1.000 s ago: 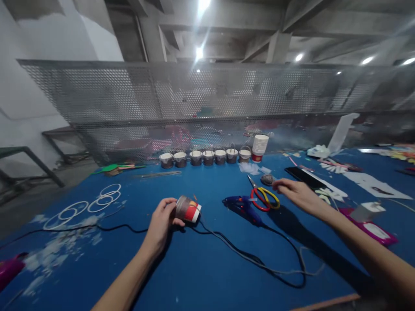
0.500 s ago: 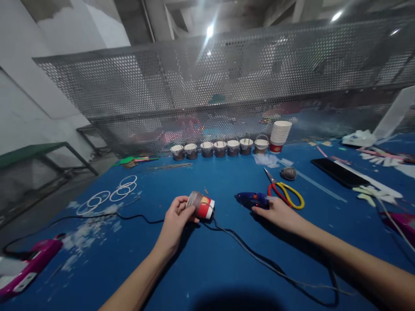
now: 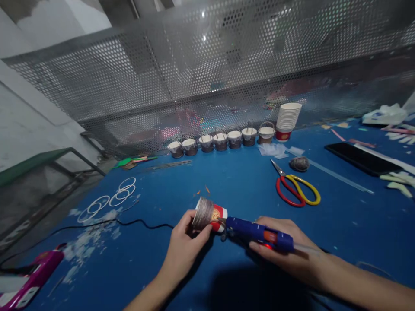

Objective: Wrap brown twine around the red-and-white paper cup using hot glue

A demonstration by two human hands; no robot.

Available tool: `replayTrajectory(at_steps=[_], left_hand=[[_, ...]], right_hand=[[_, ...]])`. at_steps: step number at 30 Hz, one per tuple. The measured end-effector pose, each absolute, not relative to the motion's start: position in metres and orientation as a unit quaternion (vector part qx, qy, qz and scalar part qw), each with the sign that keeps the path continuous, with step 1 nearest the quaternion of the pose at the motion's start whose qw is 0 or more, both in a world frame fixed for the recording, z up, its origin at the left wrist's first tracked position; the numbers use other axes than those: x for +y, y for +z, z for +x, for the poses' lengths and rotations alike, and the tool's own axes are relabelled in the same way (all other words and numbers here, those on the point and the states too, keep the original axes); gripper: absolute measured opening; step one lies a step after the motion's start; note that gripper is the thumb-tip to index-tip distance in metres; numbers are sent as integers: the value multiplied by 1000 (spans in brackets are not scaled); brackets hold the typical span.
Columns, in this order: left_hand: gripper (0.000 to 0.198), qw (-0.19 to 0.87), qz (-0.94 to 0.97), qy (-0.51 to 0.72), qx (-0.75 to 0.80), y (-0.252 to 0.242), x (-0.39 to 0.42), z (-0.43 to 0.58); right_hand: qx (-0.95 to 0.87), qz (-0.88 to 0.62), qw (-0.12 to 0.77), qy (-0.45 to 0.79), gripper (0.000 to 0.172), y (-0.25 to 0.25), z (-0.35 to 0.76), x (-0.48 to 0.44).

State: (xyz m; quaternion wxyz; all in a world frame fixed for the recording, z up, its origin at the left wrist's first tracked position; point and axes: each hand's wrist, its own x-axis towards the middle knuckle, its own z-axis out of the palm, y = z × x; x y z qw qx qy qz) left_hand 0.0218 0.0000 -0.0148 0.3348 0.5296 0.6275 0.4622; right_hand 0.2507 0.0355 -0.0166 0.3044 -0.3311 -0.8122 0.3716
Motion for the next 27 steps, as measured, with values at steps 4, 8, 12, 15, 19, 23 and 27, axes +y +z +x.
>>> replayTrajectory(at_steps=[4,8,12,15,19,23,27], left_hand=[[12,298,568,443,626,-16,-1,25],[10,242,602,437,623,-19,-2,25],[8,219,621,431,617,-21,-3,25],[9,210,631,426,614,-22,-4,25],[9,203,633,426,614,-23,-3,25],[7,201,634,425,614,-23,-3,25],[7,202,628,428,617,-21,-3,27]], right_hand=[[-831,-314,324,327,22,-27,248,34],[-839,-313,312,318,18,-32,249,32],[-845,-307,305,315,17,-34,250,31],[-849,-291,309,314,17,-34,250,32],[-861,-261,316,302,19,-32,249,32],[-864,-260,317,292,19,-33,250,33],[-876,-260,300,273,13,-35,253,32]])
